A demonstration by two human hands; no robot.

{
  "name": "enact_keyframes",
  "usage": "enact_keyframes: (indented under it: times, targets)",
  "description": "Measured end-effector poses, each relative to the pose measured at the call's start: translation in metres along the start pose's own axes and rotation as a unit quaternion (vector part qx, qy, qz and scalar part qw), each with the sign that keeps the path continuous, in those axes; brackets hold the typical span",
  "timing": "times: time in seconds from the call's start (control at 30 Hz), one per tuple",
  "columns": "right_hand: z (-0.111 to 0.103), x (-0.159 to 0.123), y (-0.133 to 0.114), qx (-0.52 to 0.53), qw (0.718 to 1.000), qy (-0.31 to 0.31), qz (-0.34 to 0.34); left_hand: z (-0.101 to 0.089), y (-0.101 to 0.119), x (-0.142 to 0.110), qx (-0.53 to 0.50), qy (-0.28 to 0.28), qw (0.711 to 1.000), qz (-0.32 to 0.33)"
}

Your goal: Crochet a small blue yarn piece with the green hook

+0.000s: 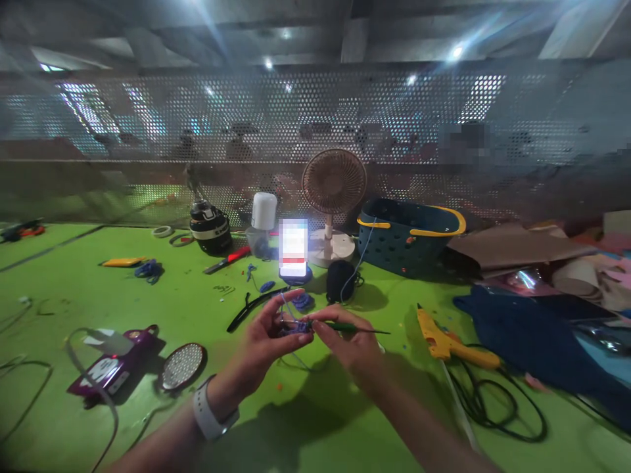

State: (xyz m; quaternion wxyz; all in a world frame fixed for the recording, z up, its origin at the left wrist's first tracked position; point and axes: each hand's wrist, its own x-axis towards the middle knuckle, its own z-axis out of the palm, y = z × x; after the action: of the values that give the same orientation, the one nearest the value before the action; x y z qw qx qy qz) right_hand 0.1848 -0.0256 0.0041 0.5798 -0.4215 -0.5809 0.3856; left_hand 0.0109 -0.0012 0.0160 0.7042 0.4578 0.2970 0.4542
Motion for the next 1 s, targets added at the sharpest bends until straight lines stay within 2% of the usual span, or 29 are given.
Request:
enact_keyframes:
  times: [0.17,0.3,0.6,1.0]
  targets:
    - [0.0041,-0.0006,0.0018,0.079,0.993,0.013,0.088,0.0012,-0.0005,0.0001,-0.017,0.023,1.0,-0.005]
    - [0.006,0.0008,0.0034,0.104,0.988,0.034,0.108,0.0015,0.0001,0.0011,-0.044,0.024,0.998,-0.031]
    - [0.0063,0.0017,0.0049,0.114,0.986,0.05,0.112,0.0023,0.002,0.0001,-0.074,0.027,0.995,-0.061]
    - [0.0056,0.0022,0.0049,0.124,0.985,0.051,0.108,0.0008,-0.0018,0.0003,-0.093,0.02,0.994,-0.058]
